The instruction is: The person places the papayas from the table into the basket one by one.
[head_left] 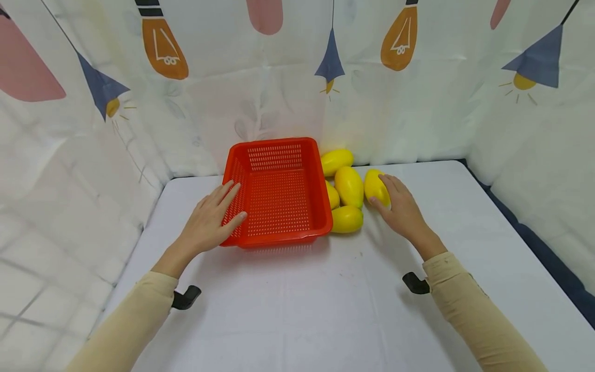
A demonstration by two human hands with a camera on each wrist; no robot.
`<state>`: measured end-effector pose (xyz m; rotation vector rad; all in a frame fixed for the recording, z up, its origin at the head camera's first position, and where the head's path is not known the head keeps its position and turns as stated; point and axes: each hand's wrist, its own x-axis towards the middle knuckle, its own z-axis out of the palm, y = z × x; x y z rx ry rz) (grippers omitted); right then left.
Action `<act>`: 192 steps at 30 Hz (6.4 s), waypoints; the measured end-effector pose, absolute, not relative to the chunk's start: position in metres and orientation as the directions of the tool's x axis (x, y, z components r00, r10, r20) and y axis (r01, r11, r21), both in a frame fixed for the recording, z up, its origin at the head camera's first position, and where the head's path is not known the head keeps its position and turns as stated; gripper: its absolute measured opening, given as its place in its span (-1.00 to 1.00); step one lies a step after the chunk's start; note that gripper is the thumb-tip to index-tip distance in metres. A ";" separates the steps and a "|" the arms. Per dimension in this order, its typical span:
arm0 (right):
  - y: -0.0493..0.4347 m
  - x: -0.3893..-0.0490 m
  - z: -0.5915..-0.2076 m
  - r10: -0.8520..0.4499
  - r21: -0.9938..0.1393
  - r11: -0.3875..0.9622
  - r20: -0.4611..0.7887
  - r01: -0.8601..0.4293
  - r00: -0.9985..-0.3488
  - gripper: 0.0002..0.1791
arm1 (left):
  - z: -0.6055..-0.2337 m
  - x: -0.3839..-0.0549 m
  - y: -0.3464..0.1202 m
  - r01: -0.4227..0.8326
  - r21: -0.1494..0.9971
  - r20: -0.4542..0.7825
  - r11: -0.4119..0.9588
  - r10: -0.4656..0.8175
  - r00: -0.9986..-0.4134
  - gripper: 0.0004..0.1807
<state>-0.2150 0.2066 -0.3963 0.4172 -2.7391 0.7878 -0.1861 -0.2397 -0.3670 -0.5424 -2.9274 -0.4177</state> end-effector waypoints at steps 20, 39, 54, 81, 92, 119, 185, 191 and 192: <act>0.210 -0.220 -0.400 -0.182 -0.497 0.803 0.319 -0.328 -0.930 -0.30 | -0.372 -0.189 -0.247 0.341 0.284 0.179 0.896 0.300 -0.937 -0.18; 0.215 -0.223 -0.406 -0.140 -0.527 0.801 0.293 -0.282 -0.946 -0.29 | -0.378 -0.196 -0.259 0.319 0.302 0.175 0.899 0.276 -0.945 -0.19; 0.220 -0.228 -0.411 -0.115 -0.541 0.805 0.262 -0.245 -0.958 -0.28 | -0.386 -0.204 -0.267 0.298 0.301 0.152 0.906 0.263 -0.953 -0.18; 0.224 -0.238 -0.421 -0.095 -0.564 0.795 0.247 -0.223 -0.964 -0.27 | -0.390 -0.214 -0.274 0.198 0.392 0.064 0.898 0.188 -0.980 -0.38; 0.224 -0.243 -0.423 -0.084 -0.579 0.787 0.239 -0.212 -0.967 -0.27 | -0.393 -0.222 -0.277 0.148 0.584 -0.004 0.798 0.186 -0.983 -0.40; 0.219 -0.255 -0.420 -0.051 -0.620 0.771 0.168 -0.146 -0.985 -0.25 | -0.393 -0.233 -0.291 -0.027 0.829 -0.187 0.559 0.232 -0.954 -0.57; 0.224 -0.269 -0.432 0.032 -0.680 0.732 0.087 -0.036 -0.996 -0.21 | -0.418 -0.250 -0.315 0.003 0.981 -0.066 0.196 0.340 -0.938 -0.80; 0.221 -0.269 -0.433 0.036 -0.687 0.726 0.083 -0.031 -0.996 -0.18 | -0.420 -0.249 -0.314 -0.009 0.995 -0.042 0.095 0.349 -0.936 -0.80; 0.221 -0.269 -0.433 0.037 -0.689 0.724 0.083 -0.030 -0.996 -0.17 | -0.420 -0.249 -0.313 -0.011 0.997 -0.039 0.081 0.349 -0.936 -0.80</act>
